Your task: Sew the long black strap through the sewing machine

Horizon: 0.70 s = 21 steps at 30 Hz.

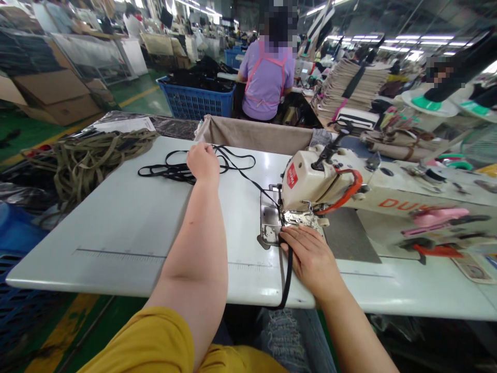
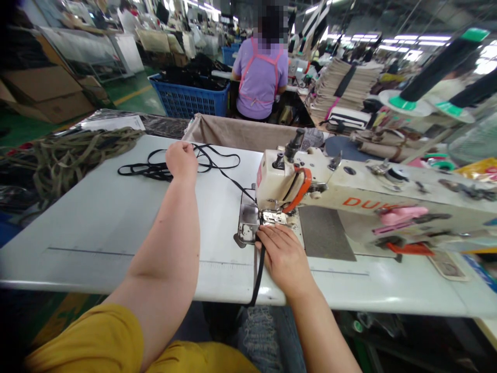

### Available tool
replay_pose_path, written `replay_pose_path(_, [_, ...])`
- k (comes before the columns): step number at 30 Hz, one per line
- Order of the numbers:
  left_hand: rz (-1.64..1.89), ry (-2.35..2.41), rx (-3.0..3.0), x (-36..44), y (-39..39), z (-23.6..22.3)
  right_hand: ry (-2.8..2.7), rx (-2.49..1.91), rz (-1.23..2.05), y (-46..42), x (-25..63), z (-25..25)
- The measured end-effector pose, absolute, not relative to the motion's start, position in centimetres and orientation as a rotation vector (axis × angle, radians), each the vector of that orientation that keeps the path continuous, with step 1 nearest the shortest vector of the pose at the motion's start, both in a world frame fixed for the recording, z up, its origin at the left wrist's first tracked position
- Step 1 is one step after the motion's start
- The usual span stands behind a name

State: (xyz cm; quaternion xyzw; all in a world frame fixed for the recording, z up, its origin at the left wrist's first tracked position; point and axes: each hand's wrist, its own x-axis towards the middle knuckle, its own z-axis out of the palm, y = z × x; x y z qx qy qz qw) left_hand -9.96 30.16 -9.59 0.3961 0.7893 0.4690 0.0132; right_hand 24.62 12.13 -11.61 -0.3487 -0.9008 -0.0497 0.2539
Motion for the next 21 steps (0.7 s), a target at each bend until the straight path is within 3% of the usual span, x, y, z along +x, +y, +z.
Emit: replay_pose_path(21, [1.775, 2.47, 0.496, -13.7, 30.5, -10.1, -2.45, -0.958, -0.133, 12.1, 24.6, -11.6])
